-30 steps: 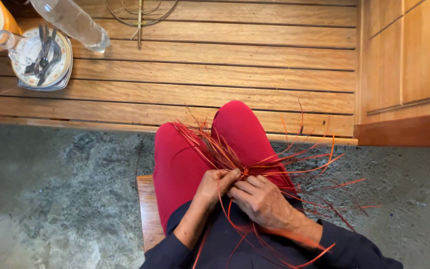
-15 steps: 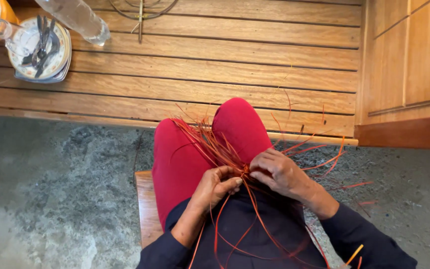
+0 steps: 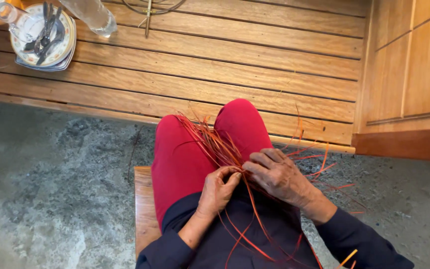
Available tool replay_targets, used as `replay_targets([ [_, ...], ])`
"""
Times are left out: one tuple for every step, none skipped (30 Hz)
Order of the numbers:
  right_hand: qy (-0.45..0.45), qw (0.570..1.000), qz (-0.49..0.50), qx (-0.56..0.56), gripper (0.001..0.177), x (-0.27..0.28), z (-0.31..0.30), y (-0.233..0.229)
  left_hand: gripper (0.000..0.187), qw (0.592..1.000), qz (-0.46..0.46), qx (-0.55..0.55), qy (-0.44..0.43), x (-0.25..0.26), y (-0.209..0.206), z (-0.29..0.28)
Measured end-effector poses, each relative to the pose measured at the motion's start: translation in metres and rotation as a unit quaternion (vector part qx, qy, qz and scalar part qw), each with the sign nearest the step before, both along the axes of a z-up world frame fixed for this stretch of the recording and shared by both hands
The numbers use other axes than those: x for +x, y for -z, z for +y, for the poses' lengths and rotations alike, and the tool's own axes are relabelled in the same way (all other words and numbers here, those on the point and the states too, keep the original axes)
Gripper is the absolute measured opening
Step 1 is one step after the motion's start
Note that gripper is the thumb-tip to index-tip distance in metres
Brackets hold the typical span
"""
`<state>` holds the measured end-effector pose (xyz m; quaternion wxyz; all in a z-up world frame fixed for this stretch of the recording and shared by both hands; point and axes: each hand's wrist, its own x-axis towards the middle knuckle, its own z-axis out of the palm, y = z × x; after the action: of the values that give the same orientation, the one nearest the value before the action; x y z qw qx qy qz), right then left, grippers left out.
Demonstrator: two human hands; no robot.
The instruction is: Weaving thin reddish-brown fibers together by hand to create a structured object.
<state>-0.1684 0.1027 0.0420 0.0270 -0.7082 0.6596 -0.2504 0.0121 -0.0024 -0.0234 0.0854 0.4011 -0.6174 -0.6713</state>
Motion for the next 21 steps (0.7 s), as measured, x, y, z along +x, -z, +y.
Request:
replay_targets([
  [-0.002, 1.000, 0.002, -0.001, 0.026, -0.001, -0.001, 0.001, 0.013, 1.000, 0.002, -0.001, -0.002, -0.001, 0.001, 0.001],
  [-0.013, 1.000, 0.008, 0.013, 0.030, -0.002, -0.003, 0.002, 0.013, 1.000, 0.005, -0.010, 0.000, -0.002, 0.003, 0.002],
  [-0.025, 0.999, 0.013, 0.029, 0.035, -0.002, -0.004, 0.002, 0.013, 1.000, 0.007, -0.018, 0.002, -0.003, 0.004, 0.004],
  [-0.027, 0.999, 0.014, 0.028, 0.035, -0.003, -0.007, 0.000, 0.013, 1.000, 0.007, -0.018, -0.001, -0.004, 0.000, 0.001],
  [-0.045, 0.999, -0.013, 0.002, 0.023, -0.003, -0.009, -0.002, 0.013, 1.000, 0.011, -0.024, 0.007, -0.004, -0.004, 0.000],
  [-0.063, 0.997, -0.039, -0.023, 0.013, -0.003, -0.010, -0.004, 0.013, 0.999, 0.014, -0.031, 0.015, -0.005, -0.008, -0.001],
  [-0.064, 0.997, -0.039, -0.023, 0.013, -0.003, -0.011, -0.003, 0.013, 0.999, 0.014, -0.030, 0.013, -0.005, -0.009, -0.001],
  [-0.078, 0.995, -0.056, -0.027, 0.013, -0.004, -0.012, -0.002, 0.012, 0.999, 0.017, -0.037, 0.016, -0.005, -0.011, -0.001],
  [-0.093, 0.993, -0.071, -0.032, 0.014, -0.005, -0.015, -0.002, 0.012, 0.999, 0.021, -0.045, 0.019, -0.006, -0.013, -0.002],
  [-0.094, 0.993, -0.070, -0.032, 0.014, -0.005, -0.015, -0.001, 0.012, 0.999, 0.022, -0.045, 0.018, -0.005, -0.011, -0.002],
  [-0.090, 0.992, -0.092, -0.015, 0.014, -0.005, -0.016, 0.001, 0.012, 0.998, 0.015, -0.059, 0.024, -0.005, -0.010, -0.002],
  [-0.085, 0.990, -0.115, 0.003, 0.015, -0.005, -0.017, 0.002, 0.013, 0.997, 0.009, -0.073, 0.030, -0.004, -0.009, -0.003],
  [-0.088, 0.990, -0.114, 0.003, 0.015, -0.009, -0.024, -0.014, 0.013, 0.997, 0.010, -0.073, 0.027, -0.005, -0.010, -0.003],
  [-0.055, 0.970, -0.233, 0.043, 0.013, -0.014, -0.031, -0.031, 0.012, 0.996, 0.010, -0.084, 0.034, -0.005, -0.010, -0.004],
  [-0.019, 0.933, -0.349, 0.084, 0.014, -0.016, -0.036, -0.047, 0.012, 0.995, 0.009, -0.094, 0.041, -0.003, -0.010, -0.004],
  [-0.020, 0.933, -0.349, 0.086, 0.014, -0.027, -0.034, -0.048, 0.012, 0.995, 0.009, -0.092, 0.040, -0.002, -0.009, -0.002],
  [0.052, 0.887, -0.457, 0.045, 0.015, -0.041, -0.034, -0.050, 0.012, 0.996, 0.002, -0.079, 0.032, -0.004, -0.008, -0.002],
  [0.122, 0.823, -0.555, 0.003, 0.021, -0.054, -0.034, -0.053, 0.013, 0.998, -0.005, -0.065, 0.024, -0.005, -0.008, -0.003],
  [0.121, 0.823, -0.555, 0.004, 0.021, -0.056, -0.030, -0.034, 0.013, 0.998, -0.004, -0.065, 0.023, -0.005, -0.007, -0.004],
  [0.076, 0.847, -0.514, 0.117, 0.042, -0.058, -0.027, -0.015, 0.013, 0.998, -0.008, -0.064, 0.024, -0.006, -0.006, -0.004],
  [0.031, 0.856, -0.463, 0.227, 0.065, -0.061, -0.023, 0.004, 0.013, 0.998, -0.011, -0.063, 0.026, -0.007, -0.006, -0.005],
])
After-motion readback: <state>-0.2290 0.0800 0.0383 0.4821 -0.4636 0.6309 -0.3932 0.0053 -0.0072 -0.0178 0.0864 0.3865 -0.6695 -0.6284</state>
